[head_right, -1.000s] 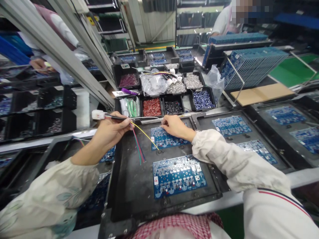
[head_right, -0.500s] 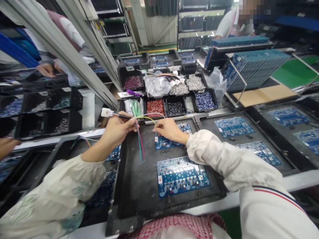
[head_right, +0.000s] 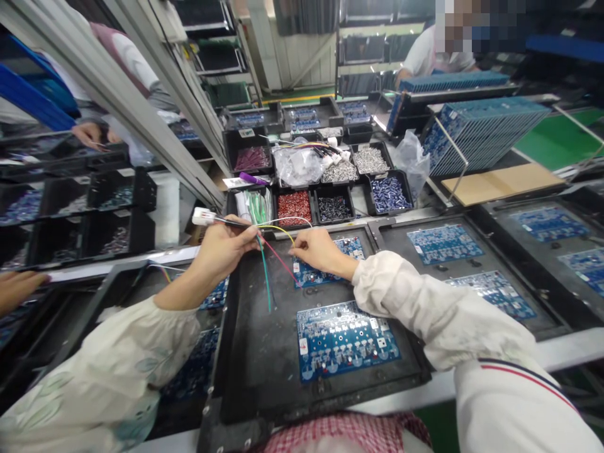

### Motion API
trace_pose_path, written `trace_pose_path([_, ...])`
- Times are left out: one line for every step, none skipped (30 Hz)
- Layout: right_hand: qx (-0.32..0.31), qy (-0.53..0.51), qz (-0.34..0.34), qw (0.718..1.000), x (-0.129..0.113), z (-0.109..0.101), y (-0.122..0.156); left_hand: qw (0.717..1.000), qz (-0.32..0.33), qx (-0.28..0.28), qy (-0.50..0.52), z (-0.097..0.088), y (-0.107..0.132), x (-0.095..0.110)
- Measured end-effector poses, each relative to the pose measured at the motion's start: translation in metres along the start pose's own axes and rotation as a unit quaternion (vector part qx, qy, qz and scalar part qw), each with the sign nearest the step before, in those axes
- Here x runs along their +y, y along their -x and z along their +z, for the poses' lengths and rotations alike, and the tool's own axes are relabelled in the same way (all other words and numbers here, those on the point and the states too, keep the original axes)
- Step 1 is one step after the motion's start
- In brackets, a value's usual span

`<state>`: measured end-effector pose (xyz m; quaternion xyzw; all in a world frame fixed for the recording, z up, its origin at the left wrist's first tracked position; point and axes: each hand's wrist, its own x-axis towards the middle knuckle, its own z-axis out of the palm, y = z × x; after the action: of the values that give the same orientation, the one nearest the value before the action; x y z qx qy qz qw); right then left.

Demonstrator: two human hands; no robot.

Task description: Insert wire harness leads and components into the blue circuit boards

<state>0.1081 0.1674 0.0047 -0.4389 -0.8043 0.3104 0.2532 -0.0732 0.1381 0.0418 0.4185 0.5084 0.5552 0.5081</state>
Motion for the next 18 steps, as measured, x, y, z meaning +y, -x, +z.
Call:
trace_pose_path([-0.002,0.005,-0.001,1.000,0.000,-0.001,0.000,1.000,0.000,0.001,0.001,0.000,0.000,0.000])
trace_pose_path([-0.006,0.009,-0.002,1.000,0.000,-0.002,0.000,1.000,0.001,0.003,0.001,0.001,0.000,0.000])
trace_pose_path([-0.011,0.012,-0.004,1.000,0.000,-0.004,0.001,1.000,0.001,0.004,0.001,0.001,-0.001,-0.001])
trace_pose_path([-0.019,0.013,-0.005,1.000,0.000,-0.008,0.003,1.000,0.001,0.005,0.001,0.001,-0.001,-0.001])
trace_pose_path([-0.035,0.011,-0.005,0.999,-0.001,-0.012,0.006,1.000,0.000,0.005,0.001,0.001,-0.001,-0.001])
trace_pose_path([-0.062,0.004,-0.006,0.998,-0.002,-0.016,0.009,1.000,-0.001,0.004,0.000,0.001,-0.001,-0.002])
trace_pose_path([-0.102,-0.011,-0.007,0.995,-0.004,-0.020,0.012,1.000,-0.001,0.004,-0.001,0.002,-0.002,-0.002])
trace_pose_path([-0.147,-0.032,-0.008,0.989,-0.007,-0.023,0.014,1.000,0.000,0.008,-0.003,0.002,-0.002,-0.002])
trace_pose_path([-0.184,-0.057,-0.006,0.981,-0.010,-0.025,0.016,1.000,0.003,0.013,-0.008,0.003,-0.002,-0.002])
trace_pose_path([-0.200,-0.079,-0.004,0.977,-0.013,-0.025,0.016,1.000,0.007,0.017,-0.018,0.003,-0.003,-0.002])
trace_pose_path([-0.188,-0.088,-0.006,0.978,-0.015,-0.024,0.015,0.999,0.012,0.017,-0.036,0.004,-0.003,-0.002])
trace_pose_path([-0.153,-0.080,-0.013,0.985,-0.016,-0.022,0.013,0.998,0.017,0.013,-0.056,0.004,-0.003,-0.002])
trace_pose_path([-0.105,-0.057,-0.024,0.993,-0.017,-0.020,0.010,0.997,0.022,0.006,-0.076,0.004,-0.004,-0.001])
trace_pose_path([-0.060,-0.025,-0.039,0.997,-0.016,-0.017,0.007,0.995,0.026,-0.002,-0.094,0.004,-0.004,-0.001])
trace_pose_path([-0.027,0.005,-0.053,0.998,-0.014,-0.014,0.003,0.994,0.028,-0.010,-0.106,0.004,-0.004,-0.001])
trace_pose_path([-0.011,0.027,-0.062,0.998,-0.012,-0.011,0.001,0.993,0.030,-0.015,-0.111,0.004,-0.004,-0.001])
trace_pose_path([-0.004,0.040,-0.066,0.997,-0.010,-0.010,-0.001,0.993,0.029,-0.018,-0.111,0.004,-0.004,0.000])
trace_pose_path([-0.002,0.044,-0.065,0.997,-0.007,-0.009,-0.002,0.993,0.027,-0.020,-0.109,0.004,-0.004,0.000])
